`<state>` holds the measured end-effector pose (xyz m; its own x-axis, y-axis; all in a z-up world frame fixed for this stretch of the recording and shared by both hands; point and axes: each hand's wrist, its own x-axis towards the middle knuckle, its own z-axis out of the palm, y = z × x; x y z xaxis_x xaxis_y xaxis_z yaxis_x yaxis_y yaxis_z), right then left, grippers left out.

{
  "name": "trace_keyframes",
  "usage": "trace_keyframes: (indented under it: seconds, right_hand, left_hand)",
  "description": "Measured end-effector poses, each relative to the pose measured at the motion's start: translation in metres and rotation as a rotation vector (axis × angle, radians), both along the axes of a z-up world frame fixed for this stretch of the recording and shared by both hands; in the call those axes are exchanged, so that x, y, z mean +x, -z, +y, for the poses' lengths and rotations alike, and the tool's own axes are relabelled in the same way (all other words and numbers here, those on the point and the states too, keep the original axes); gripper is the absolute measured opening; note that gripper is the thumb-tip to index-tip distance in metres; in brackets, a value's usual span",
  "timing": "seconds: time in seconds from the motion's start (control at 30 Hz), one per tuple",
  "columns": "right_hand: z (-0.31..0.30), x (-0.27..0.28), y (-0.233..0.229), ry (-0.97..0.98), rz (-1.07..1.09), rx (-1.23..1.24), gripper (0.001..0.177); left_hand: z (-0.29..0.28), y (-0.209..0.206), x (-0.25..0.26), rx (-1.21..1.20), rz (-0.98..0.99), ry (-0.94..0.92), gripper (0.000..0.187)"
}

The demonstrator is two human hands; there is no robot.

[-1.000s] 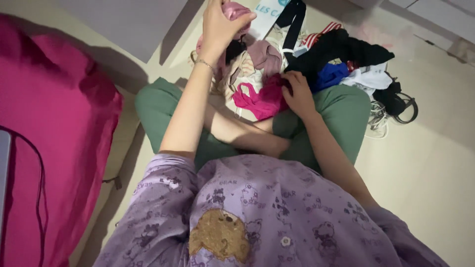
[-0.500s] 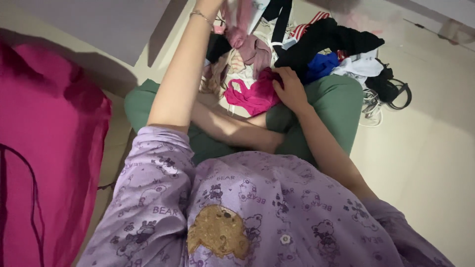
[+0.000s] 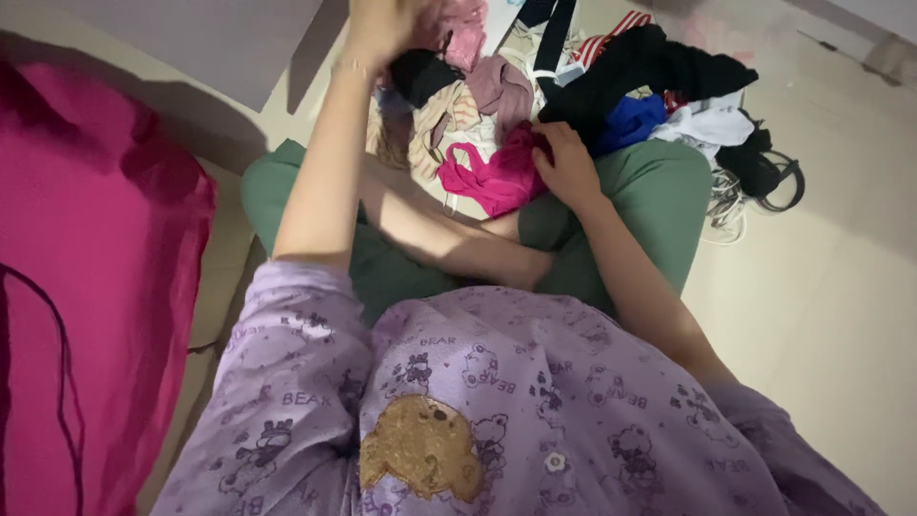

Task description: Organizing and sorting various clothing items from a pile on the floor into a white drawer.

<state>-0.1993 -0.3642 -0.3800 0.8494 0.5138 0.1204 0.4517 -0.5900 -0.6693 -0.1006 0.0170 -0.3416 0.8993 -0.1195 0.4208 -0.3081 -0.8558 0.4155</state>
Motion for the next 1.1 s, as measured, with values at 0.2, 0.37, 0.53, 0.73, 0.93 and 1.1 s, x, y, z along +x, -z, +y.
trace_keyframes:
  seconds: [0.2,0.37,0.53,0.73,0.93,1.1]
  right_hand:
    - [-0.002,0.008,0.015,-0.032,-0.045,-0.014,0.034]
    - [0.004,0.057,0.055,0.026,-0.201,0.131,0.024]
    - [0.026,0.155,0.104,0.212,-0.154,0.048,0.022]
    - [0.077,0.21,0.093,0.603,0.395,0.015,0.035]
    - [0.075,0.241,0.139,0.563,0.325,-0.037,0.015]
    - [0.08,0.227,0.091,0.488,0.009,0.085,0.012]
  left_hand:
    - [-0.003,0.063,-0.061,-0.005,0.729,0.052,0.041]
    - [-0.011,0.078,-0.052,-0.144,0.484,0.108,0.035]
    - [-0.009,0.096,-0.039,-0.182,0.508,-0.03,0.028]
    - [-0.02,0.111,-0.028,-0.358,0.257,0.007,0.024]
    - [-0.033,0.088,-0.027,-0.482,0.369,0.004,0.029]
    - [-0.04,0.065,-0.022,-0.731,0.453,0.034,0.024]
